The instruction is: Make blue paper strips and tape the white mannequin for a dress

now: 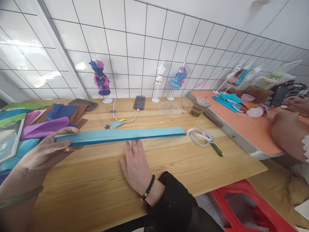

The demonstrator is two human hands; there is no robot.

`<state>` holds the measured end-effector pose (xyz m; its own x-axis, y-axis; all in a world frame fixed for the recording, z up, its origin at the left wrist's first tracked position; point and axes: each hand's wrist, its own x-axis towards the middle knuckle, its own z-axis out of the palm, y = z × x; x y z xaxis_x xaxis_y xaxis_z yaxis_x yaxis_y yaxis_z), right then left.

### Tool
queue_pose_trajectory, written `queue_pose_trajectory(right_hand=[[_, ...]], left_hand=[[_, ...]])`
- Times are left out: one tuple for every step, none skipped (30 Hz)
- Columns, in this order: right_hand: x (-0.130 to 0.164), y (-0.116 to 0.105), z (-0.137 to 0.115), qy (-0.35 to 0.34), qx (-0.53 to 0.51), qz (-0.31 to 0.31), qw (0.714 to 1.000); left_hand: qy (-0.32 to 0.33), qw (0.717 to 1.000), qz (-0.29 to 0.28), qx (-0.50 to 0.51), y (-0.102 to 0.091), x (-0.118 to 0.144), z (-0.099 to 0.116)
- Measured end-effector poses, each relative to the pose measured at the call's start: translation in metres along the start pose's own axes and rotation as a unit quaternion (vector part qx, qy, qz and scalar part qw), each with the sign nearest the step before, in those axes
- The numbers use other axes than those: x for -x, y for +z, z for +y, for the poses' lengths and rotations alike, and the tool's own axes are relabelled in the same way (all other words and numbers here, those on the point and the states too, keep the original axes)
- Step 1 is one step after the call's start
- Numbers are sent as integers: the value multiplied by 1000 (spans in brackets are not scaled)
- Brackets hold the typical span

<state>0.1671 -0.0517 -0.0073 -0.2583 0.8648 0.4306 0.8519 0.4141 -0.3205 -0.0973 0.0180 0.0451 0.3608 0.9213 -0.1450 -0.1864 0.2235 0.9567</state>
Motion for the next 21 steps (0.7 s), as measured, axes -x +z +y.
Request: queue_pose_trajectory(right_hand=[[-1,0,2,3,-14,-2,1000],[-2,0,5,9,-29,-5,1000],[-4,-1,8,16,-43,-5,999],[-6,-1,13,25,-54,-2,998],[-8,-2,17,37,-60,7,997],[-10,-4,22,50,-62,20,997],[-12,-5,26,63,-60,35,996],[-13,-7,30,75,-57,51,994],[-14,-8,32,83,-56,64,993],[-15,-9,34,90,-60,72,992],[-16,-9,35,95,-73,76,990],[-17,-9,36,101,-96,75,987],[-18,-9,36,111,-132,72,982],[-19,-9,37,126,-182,69,973],[-20,-9,38,146,-246,65,956],[-21,-11,41,167,-320,60,931],[-22,-13,45,187,-400,56,896],[-23,-16,51,206,-479,54,851],[-23,-20,58,223,-551,57,802],[-23,-25,67,244,-613,66,748],[-23,-30,78,269,-663,87,694]], left_hand=[[3,1000,3,-3,0,0,0],[3,1000,4,-8,0,0,1],[3,1000,5,-13,0,0,1],[2,1000,6,-19,1,0,2],[3,1000,7,-24,1,0,2],[3,1000,8,-29,1,0,3],[3,999,8,-32,1,0,3],[3,999,8,-35,1,0,3],[2,999,7,-36,1,1,3],[1,999,6,-36,1,1,3],[0,999,5,-37,0,1,2],[1,999,3,-37,0,1,2],[2,999,2,-38,0,1,2],[4,999,2,-40,0,1,2],[6,999,2,-42,0,1,2],[6,999,2,-44,0,0,2],[8,999,1,-47,1,1,2],[10,999,0,-49,2,1,3],[11,999,-2,-51,2,1,3],[10,998,-4,-54,3,2,4],[9,998,-6,-56,2,2,4]])
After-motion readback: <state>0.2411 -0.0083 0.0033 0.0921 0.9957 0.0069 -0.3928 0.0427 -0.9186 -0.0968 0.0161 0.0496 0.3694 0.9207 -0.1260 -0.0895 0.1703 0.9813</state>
